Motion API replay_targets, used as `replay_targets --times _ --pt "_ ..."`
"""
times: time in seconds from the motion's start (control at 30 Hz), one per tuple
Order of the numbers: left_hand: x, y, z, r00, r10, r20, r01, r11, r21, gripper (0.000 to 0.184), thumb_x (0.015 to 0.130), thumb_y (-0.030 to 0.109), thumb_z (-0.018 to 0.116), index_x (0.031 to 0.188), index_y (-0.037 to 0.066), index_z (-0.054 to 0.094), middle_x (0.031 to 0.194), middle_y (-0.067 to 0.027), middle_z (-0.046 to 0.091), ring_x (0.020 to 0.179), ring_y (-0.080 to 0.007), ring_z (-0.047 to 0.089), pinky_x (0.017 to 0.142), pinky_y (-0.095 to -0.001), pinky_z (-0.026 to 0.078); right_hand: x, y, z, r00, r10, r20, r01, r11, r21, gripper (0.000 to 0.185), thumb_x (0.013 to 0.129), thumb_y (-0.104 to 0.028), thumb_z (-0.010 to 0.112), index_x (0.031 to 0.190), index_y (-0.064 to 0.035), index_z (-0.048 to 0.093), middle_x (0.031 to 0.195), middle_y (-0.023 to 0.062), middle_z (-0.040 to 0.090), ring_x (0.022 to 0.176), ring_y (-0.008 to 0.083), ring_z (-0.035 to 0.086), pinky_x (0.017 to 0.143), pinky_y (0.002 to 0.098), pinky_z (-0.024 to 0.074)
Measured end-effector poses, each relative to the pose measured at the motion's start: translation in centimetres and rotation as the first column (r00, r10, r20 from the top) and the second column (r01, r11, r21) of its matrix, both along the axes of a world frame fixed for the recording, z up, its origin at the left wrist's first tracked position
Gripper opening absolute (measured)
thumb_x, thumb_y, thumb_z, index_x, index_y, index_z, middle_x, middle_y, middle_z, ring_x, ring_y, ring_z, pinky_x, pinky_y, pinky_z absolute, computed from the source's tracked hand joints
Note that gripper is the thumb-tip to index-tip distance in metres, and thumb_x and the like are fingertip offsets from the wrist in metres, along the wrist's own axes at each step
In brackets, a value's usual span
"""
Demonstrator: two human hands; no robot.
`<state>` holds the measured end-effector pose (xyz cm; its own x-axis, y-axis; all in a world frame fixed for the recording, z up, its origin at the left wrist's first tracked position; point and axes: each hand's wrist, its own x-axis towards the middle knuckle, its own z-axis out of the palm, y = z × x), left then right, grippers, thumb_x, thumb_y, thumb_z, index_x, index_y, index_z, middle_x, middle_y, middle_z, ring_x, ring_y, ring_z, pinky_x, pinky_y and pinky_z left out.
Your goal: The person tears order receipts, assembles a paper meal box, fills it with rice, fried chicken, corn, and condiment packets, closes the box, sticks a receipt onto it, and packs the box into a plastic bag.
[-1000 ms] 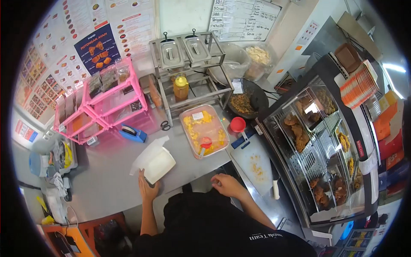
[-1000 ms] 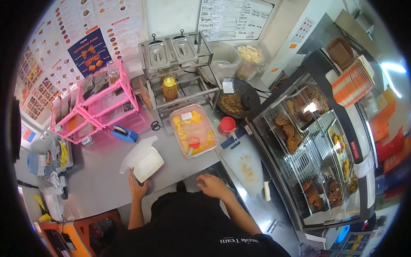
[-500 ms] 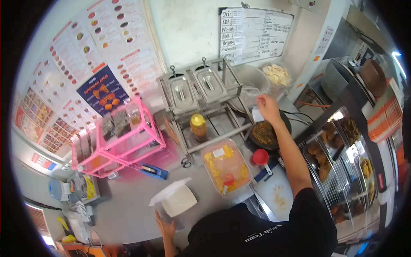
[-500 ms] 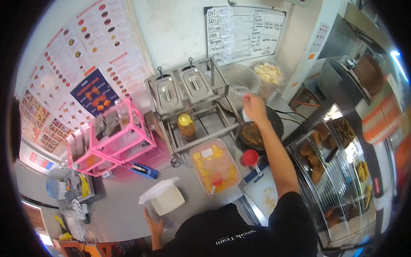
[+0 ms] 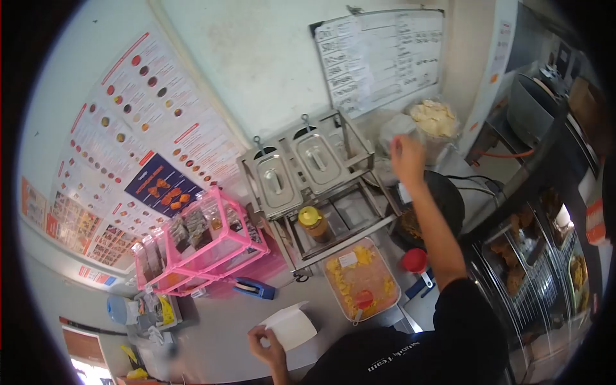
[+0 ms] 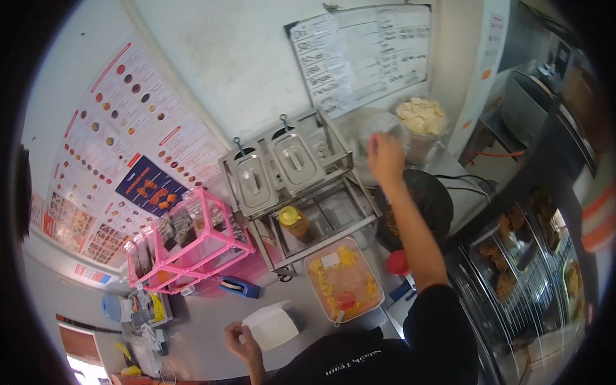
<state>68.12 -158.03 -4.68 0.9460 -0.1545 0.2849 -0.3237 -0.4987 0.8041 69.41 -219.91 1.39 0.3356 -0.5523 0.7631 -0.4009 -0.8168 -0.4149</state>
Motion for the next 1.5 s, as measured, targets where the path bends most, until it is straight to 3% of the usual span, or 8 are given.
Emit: replay_targets --times 0.2,0.43,0.67,0.83,1.0,1.2,1.4,1.5 --pt "-1.2 -16.5 2.7 0.801 -0.570 -0.184 0.426 0.759 -0.492 0.067 0.086 0.003 0.077 0.143 0.003 0.042 0.118 -0.0107 0.057 0.104 -0.0183 0.060 0.091 -0.0328 0.052 -15.0 26.4 0.5 0.826 0.497 0.268 -0.561 0.675 0.479 0.016 0.088 -0.011 0.076 0.101 -0.0036 0.070 0.100 0.0107 0.071 0.095 0.0247 0.069 0.087 0.0390 0.0547" --pt "-9.6 -16.3 -5.0 0.390 -0.811 -0.436 0.373 0.572 -0.730 0.043 0.083 -0.007 0.070 0.115 0.009 0.045 0.114 -0.0071 0.052 0.104 -0.0185 0.058 0.093 -0.0320 0.051 -28.9 42.1 -6.1 0.903 -0.090 0.420 -0.383 0.271 0.883 0.012 0.094 -0.008 0.068 0.104 -0.0047 0.061 0.082 0.0040 0.064 0.072 0.0127 0.066 0.062 0.0314 0.0538" --pt "-20.0 -10.2 -11.9 0.106 -0.843 -0.528 0.700 0.440 -0.562 0.022 0.090 -0.003 0.071 0.108 0.006 0.060 0.106 -0.0046 0.062 0.099 -0.0149 0.059 0.083 -0.0294 0.050 -37.1 51.9 -17.6 0.753 -0.649 0.110 0.326 0.512 0.795 0.017 0.092 -0.005 0.064 0.109 -0.0016 0.062 0.087 0.0091 0.070 0.081 0.0144 0.068 0.076 0.0363 0.0566" --pt "-22.6 -9.5 -7.8 -0.517 -0.528 -0.674 0.224 0.676 -0.702 0.019 0.097 0.020 0.060 0.100 0.002 0.067 0.095 -0.0115 0.071 0.085 -0.0278 0.071 0.079 -0.0383 0.059 -40.3 56.5 -18.6 0.650 -0.711 0.268 -0.192 0.187 0.963 0.027 0.088 -0.001 0.062 0.113 -0.0013 0.072 0.096 0.0081 0.072 0.088 0.0167 0.066 0.075 0.0326 0.0535" --pt "-22.5 -10.3 -11.1 -0.813 -0.373 -0.448 0.198 0.547 -0.814 0.026 0.093 0.025 0.057 0.100 0.002 0.068 0.097 -0.0146 0.075 0.088 -0.0311 0.073 0.086 -0.0433 0.060 -42.0 58.2 -16.0 0.428 -0.618 0.659 -0.734 0.187 0.652 0.020 0.086 -0.003 0.061 0.102 0.0017 0.073 0.103 0.0139 0.073 0.099 0.0232 0.067 0.092 0.0369 0.0514" --pt "-24.2 -11.2 -11.9 -0.904 -0.245 -0.350 0.177 0.531 -0.829 0.039 0.096 0.030 0.056 0.115 -0.003 0.067 0.114 -0.0205 0.073 0.105 -0.0366 0.071 0.093 -0.0506 0.057 -44.7 58.0 -14.2 -0.341 -0.378 0.861 -0.940 0.121 -0.319 0.038 0.078 -0.019 0.054 0.106 0.0027 0.068 0.102 0.0173 0.072 0.095 0.0330 0.068 0.094 0.0459 0.0518" --pt "-26.1 -9.2 -2.7 -0.941 -0.288 -0.177 -0.026 0.585 -0.810 0.034 0.104 0.031 0.058 0.115 0.000 0.068 0.112 -0.0140 0.073 0.109 -0.0306 0.069 0.103 -0.0486 0.052 -46.0 58.1 -9.8 0.270 -0.362 0.892 -0.877 0.291 0.383 0.056 0.089 -0.026 0.076 0.131 0.0085 0.061 0.130 0.0220 0.068 0.113 0.0317 0.071 0.098 0.0448 0.0596" --pt "-26.3 -8.6 -6.2 -0.948 -0.266 -0.175 -0.029 0.620 -0.784 0.035 0.107 0.037 0.049 0.123 0.013 0.069 0.122 -0.0110 0.072 0.115 -0.0285 0.066 0.103 -0.0480 0.049 -45.0 57.6 -8.6 0.253 -0.367 0.895 -0.836 0.382 0.393 0.044 0.101 -0.030 0.064 0.129 0.0043 0.064 0.126 0.0197 0.068 0.112 0.0321 0.070 0.097 0.0448 0.0593"
